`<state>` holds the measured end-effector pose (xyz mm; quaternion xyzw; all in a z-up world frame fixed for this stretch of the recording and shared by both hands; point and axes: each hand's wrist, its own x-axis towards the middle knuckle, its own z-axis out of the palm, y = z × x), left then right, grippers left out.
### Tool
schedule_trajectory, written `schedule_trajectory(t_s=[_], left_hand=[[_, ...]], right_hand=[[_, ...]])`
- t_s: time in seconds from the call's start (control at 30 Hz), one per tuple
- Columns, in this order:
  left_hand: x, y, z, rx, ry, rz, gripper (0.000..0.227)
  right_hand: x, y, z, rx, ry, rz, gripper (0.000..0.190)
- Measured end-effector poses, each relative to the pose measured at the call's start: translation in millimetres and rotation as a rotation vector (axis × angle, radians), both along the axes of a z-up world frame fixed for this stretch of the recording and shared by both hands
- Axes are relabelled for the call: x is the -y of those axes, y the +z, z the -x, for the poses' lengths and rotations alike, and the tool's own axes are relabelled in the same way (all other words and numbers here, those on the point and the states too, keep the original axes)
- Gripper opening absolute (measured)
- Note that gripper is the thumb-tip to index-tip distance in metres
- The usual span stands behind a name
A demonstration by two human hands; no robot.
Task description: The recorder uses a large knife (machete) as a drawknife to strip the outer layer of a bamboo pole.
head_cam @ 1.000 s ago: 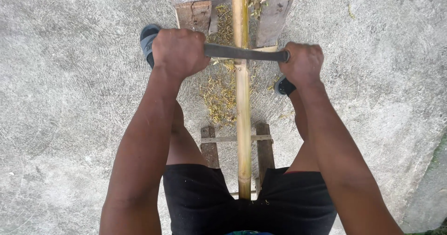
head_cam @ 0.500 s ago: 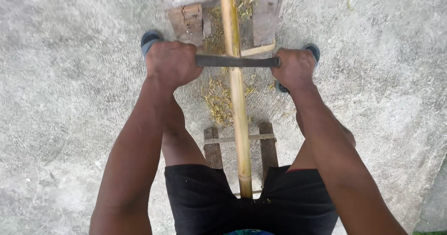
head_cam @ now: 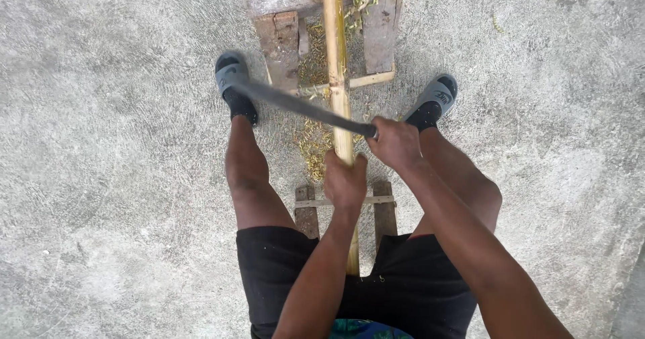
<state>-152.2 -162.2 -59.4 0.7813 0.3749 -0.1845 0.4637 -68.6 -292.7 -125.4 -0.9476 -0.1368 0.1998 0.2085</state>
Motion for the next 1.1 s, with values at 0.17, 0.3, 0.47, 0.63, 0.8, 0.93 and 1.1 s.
schedule_trajectory(t_s=[0.17,0.3,0.47,0.63,0.8,0.93,1.1], left_hand=[[-1,1,3,-0.172,0.069,0.093,0.041],[-5,-27,17,0.031,0.107,0.172,0.035],[-5,-8,18,0.035,0.173,0.353,0.038],[-7,-25,6,0.066,0.112,0.229,0.030],[-3,-17,16,0.000,0.086,0.201,0.031],[-7,-29,1,0.029,0.063,0.117,0.031],[-4,-29,9,0.019,0.041,0.068,0.031]], right_hand=[[0,-2,-12,-0.062,0.013,-0.006,0.022],[-5,4,-21,0.072,0.034,-0.057,0.019],[4,7,-26,-0.060,0.150,-0.050,0.017],[5,5,-32,-0.033,0.227,-0.013,0.012],[9,-5,-24,-0.019,0.162,-0.003,0.016],[8,-6,-46,-0.007,0.232,-0.004,0.017],[5,-6,-39,0.007,0.110,-0.038,0.018]])
